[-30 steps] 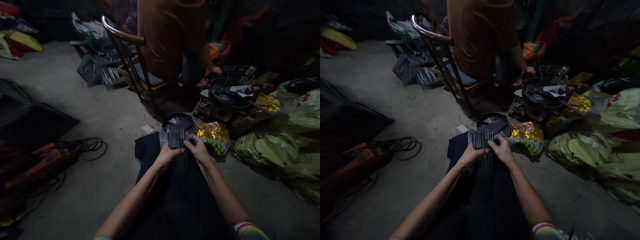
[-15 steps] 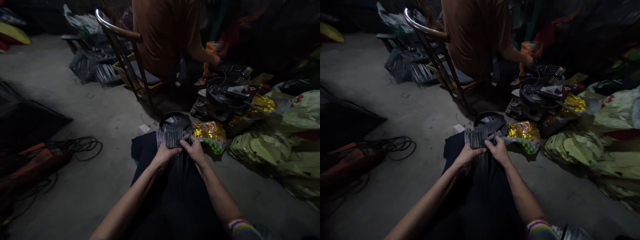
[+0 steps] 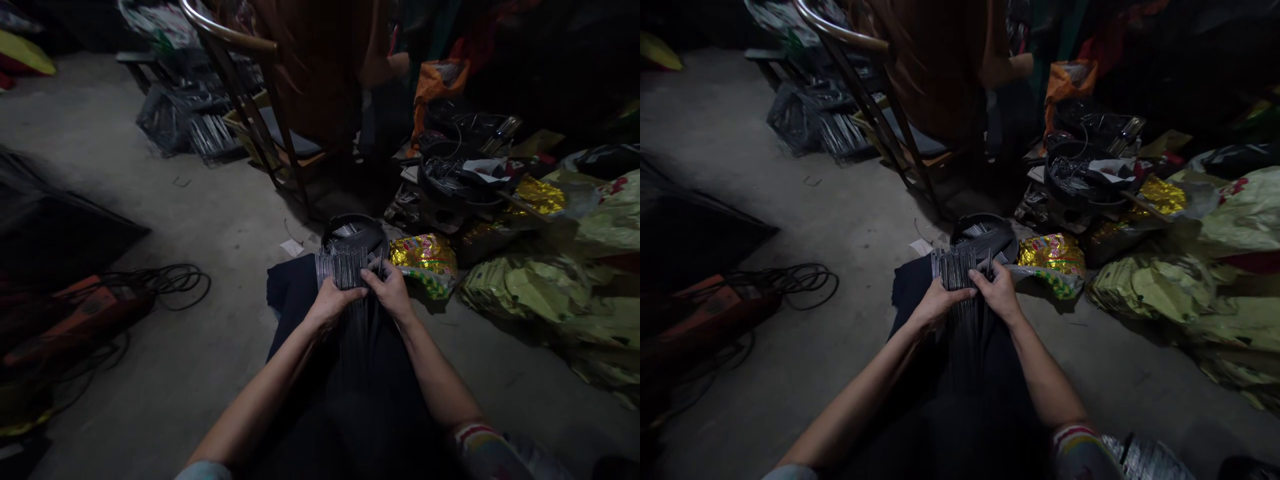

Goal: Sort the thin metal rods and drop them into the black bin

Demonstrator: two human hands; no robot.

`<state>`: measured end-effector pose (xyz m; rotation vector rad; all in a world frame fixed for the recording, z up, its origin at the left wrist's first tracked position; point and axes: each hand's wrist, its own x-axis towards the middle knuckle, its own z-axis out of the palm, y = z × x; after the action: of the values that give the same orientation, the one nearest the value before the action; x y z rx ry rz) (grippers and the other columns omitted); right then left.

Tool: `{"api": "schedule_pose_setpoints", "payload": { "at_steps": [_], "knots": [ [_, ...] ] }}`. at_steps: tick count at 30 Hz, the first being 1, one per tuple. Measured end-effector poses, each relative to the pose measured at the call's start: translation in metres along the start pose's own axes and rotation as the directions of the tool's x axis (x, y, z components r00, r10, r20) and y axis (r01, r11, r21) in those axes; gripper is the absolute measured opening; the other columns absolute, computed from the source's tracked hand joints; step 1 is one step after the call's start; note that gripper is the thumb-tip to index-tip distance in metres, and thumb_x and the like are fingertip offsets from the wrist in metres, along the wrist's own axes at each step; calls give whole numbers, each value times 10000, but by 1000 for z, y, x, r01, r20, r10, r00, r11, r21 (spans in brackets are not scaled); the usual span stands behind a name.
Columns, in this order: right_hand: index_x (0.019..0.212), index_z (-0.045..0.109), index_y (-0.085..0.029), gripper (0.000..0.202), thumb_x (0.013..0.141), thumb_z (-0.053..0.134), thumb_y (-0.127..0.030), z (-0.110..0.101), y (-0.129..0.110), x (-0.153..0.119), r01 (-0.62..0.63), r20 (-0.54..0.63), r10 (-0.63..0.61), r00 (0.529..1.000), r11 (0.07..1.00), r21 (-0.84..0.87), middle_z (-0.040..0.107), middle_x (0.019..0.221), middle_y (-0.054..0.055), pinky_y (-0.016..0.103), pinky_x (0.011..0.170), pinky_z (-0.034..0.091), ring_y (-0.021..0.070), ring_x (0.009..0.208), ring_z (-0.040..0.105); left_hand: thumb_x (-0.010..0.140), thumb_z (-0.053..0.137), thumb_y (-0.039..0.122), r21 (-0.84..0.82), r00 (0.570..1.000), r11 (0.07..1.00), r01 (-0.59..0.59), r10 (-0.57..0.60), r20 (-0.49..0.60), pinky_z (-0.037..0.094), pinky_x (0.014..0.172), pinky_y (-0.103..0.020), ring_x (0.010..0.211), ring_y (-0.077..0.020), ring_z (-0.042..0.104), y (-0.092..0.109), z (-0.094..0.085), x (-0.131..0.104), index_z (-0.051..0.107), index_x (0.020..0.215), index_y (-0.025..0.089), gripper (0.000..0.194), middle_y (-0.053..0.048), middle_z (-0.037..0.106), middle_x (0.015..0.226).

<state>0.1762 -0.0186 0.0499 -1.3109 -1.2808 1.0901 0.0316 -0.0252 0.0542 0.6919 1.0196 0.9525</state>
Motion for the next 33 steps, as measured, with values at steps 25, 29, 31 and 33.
{"api": "schedule_pose_setpoints", "payload": {
  "at_steps": [25,29,31,33],
  "knots": [
    [811,615,-199,279,721,738,-432,-1,-2,0,-106,42,102,994,989,100,613,758,-6,271,682,461,156,704,562,566,836,167,-12,1000,1000,20,-20,6,528,853,-351,851,-218,687,0,3,-7,692,1040,124,497,-63,742,921],
    [737,581,-199,284,746,711,-452,4,-8,1,-92,36,89,995,992,81,575,694,-17,260,643,448,142,649,528,546,836,155,13,999,999,40,-40,-24,537,791,-336,745,-197,679,-2,1,-7,705,940,118,416,-37,733,813],
    [740,576,-202,283,747,711,-451,3,-8,-1,-86,30,84,996,993,77,576,701,-16,260,657,452,145,664,530,538,846,154,12,998,999,45,-44,-36,533,828,-350,788,-208,686,-1,-1,-7,705,957,127,442,-43,742,860],
    [769,585,-203,272,757,703,-448,0,-5,-4,-86,24,84,996,991,98,590,730,-7,266,681,459,152,697,544,534,858,163,6,998,999,44,-43,-47,524,873,-370,848,-224,691,0,-3,-8,704,984,134,476,-58,748,922]
  ]
}}
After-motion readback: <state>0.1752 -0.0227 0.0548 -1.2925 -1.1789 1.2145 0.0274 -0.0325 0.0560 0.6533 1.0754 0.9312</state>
